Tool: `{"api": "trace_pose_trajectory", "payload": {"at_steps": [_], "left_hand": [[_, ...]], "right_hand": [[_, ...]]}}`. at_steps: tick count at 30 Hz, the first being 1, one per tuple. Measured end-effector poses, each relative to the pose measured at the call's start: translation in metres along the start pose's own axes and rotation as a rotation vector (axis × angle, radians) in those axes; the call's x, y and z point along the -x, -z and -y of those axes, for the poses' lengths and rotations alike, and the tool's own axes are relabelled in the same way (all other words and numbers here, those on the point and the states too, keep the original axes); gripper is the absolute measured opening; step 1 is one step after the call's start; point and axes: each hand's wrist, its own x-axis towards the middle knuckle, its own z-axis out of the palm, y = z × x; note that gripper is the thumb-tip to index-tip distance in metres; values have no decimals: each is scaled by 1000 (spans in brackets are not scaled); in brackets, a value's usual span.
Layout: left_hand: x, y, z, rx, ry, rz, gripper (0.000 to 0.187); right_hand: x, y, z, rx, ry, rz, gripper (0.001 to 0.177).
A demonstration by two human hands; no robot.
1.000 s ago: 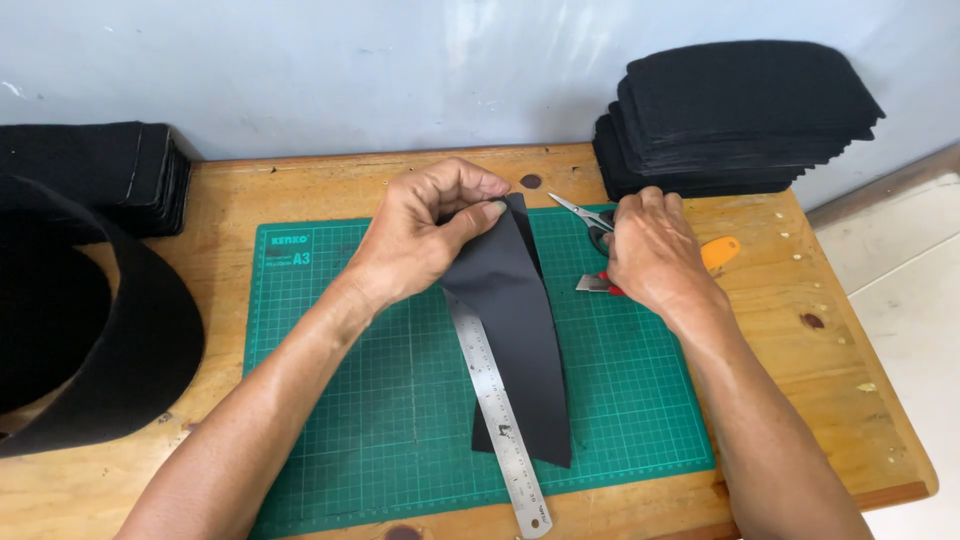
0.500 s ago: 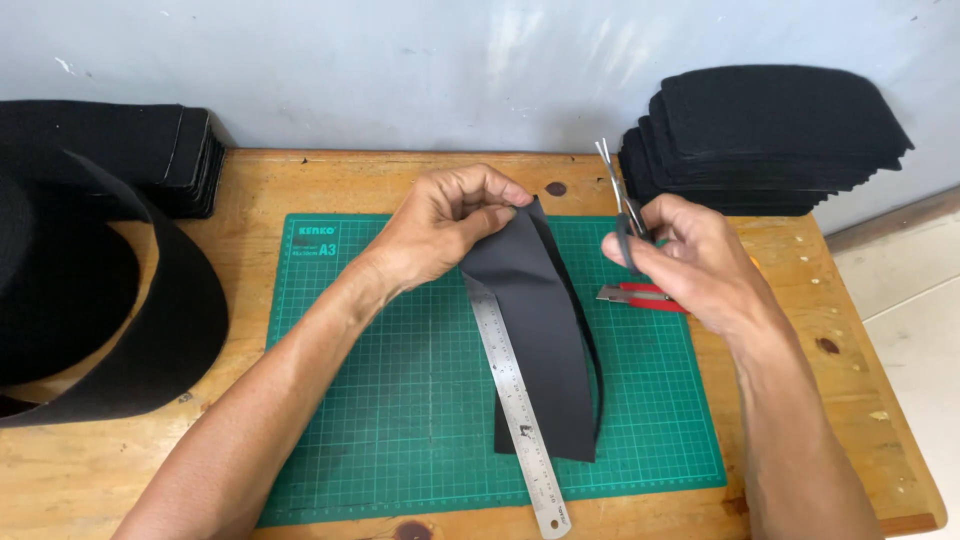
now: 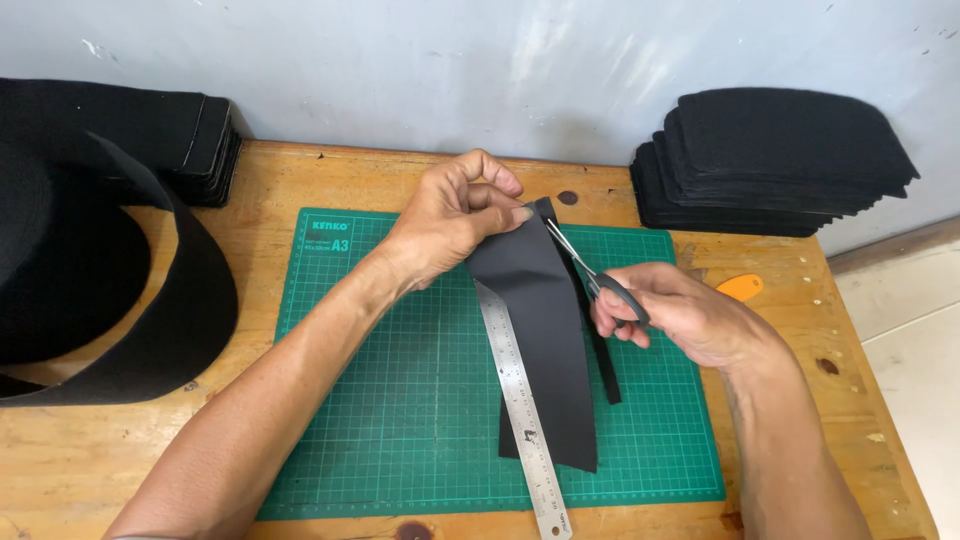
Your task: The person measures and cuts a strip of black fabric using a metal ruler and a red utility knife on a green cutting mat. They then use scissors to trim the edges and a yellow plastic scraper to smooth the surface of the cut piece.
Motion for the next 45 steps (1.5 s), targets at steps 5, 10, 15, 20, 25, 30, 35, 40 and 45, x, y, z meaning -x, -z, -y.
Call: {"api": "trace_pose_trajectory", "payload": {"at_steps": [5,10,15,20,25,30,35,40,45], "left_hand": [[-1,0,2,38,37,-45,26],[3,0,-2,51,88,-104,29],[8,-9,-10,70,143,-127,33],[6,-10,-10,97,133,-127,33],[7,-10,-8,92,143,-126,34],[7,-11,-9,87,144,-132,34],[4,-7,-3,83,148,-129,34],[8,-13,-9,63,152,-120,32],[7,-12,-7,50,156,-118,31]], "right_hand": [[-11,-7,-10,-34,-2,-20,38],[-19,-14,-19,-41,9,-60,33],[-22,-20,-14,-34,24,-109,33],[-23,-21,-14,-26,37,-119,35],[-22,-23,-11,-23,36,-115,37],[-22,-22,-12,-29,37,-104,36],[-20,-25,-4,-13,46,-109,39],[-23,-27,-12,-38,63,-140,42],[-25,-28,-10,22,68,-151,42]]}}
